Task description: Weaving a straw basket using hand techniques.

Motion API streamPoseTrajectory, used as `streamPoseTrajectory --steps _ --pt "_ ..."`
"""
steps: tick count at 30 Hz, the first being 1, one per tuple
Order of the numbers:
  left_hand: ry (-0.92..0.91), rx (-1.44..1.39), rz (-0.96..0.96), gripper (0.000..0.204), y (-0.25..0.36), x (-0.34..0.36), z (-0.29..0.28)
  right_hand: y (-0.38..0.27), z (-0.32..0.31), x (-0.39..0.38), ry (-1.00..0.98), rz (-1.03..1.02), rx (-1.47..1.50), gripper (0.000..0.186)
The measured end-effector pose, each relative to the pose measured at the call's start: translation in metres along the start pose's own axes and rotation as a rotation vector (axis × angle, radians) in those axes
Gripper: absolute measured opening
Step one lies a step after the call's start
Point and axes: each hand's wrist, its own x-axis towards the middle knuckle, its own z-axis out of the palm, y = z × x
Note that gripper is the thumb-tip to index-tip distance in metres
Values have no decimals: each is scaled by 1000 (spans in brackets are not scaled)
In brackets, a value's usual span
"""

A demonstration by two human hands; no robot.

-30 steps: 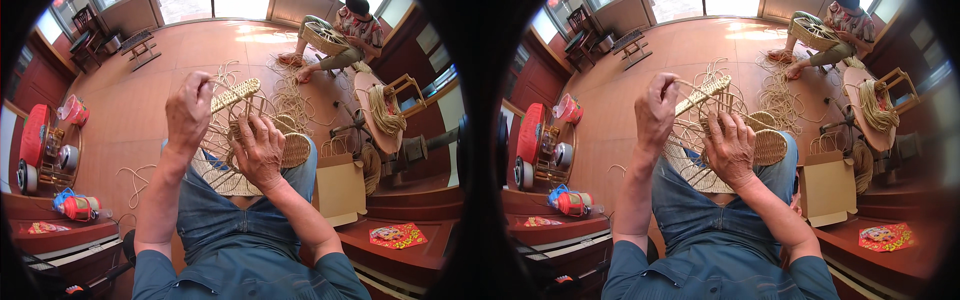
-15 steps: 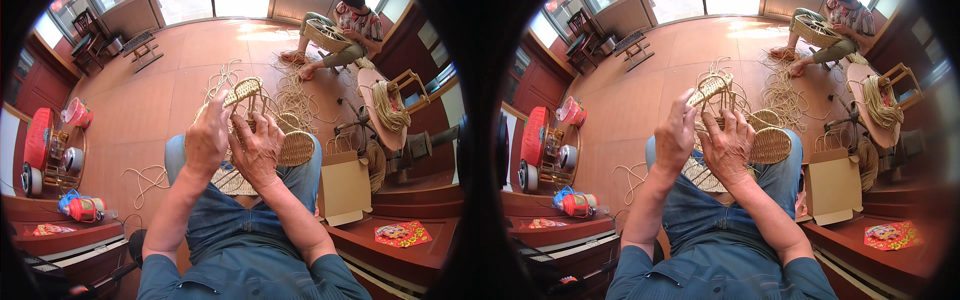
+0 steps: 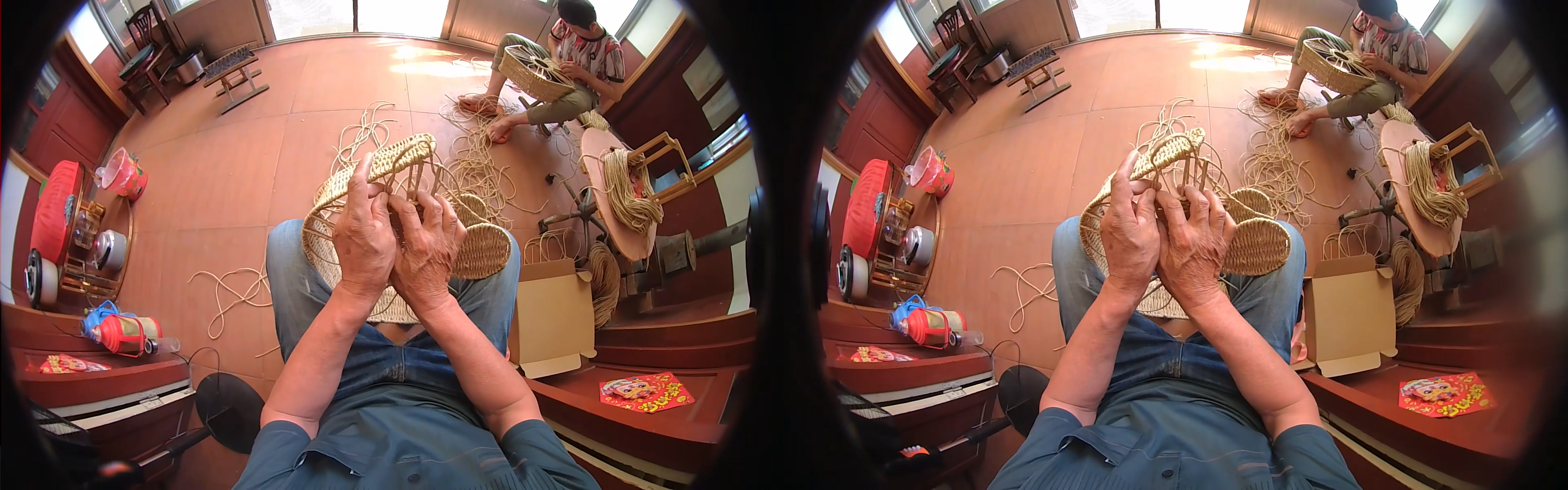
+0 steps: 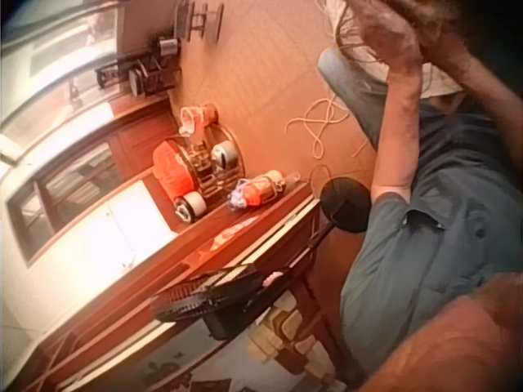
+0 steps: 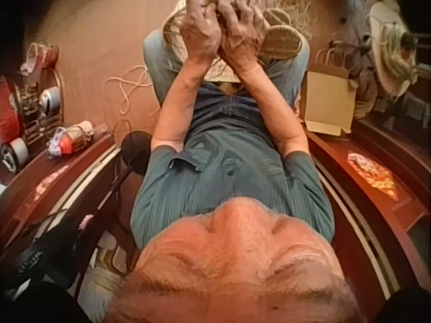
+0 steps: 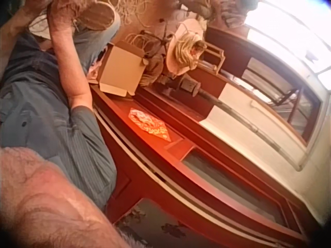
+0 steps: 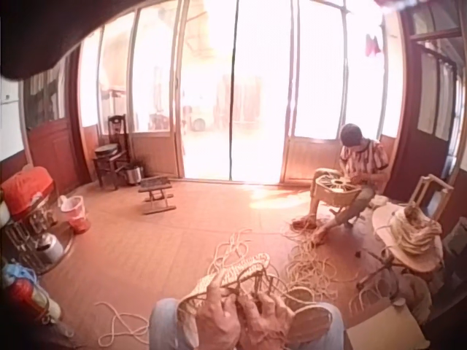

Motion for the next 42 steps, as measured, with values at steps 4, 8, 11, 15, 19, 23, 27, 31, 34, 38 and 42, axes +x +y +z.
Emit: streamPoseTrajectory --steps 4,8,11,15,19,23,27,31,34,38,42 --pt "45 94 45 57 3 -2 3 0 -1 0 15 12 62 51" --pt "56 83 64 59 0 -2 4 1 0 0 29 20 78 51" --pt "103 127 119 56 -5 -5 1 1 1 1 46 30 79 52" --pt "68 -13 -69 38 -9 -10 -2 0 3 0 50 51 78 52" --pt "101 -495 -298 27 -7 -11 4 1 2 0 50 35 67 51" --pt "27 -575 -286 35 1 -8 0 1 3 1 44 39 49 50" --pt "-153 -928 -441 42 4 2 -21 1 3 0 44 51 63 50" --pt "-10 -843 -417 38 -10 25 -51 2 3 -1 39 38 60 50" --pt "-48 -868 -541 38 -20 33 -64 2 2 -1 41 15 78 52" --pt "6 -932 -646 35 -29 32 -79 -2 -3 -4 115 -3 78 53" --pt "7 -863 -620 32 -44 9 -112 -3 -1 0 141 -76 89 43"
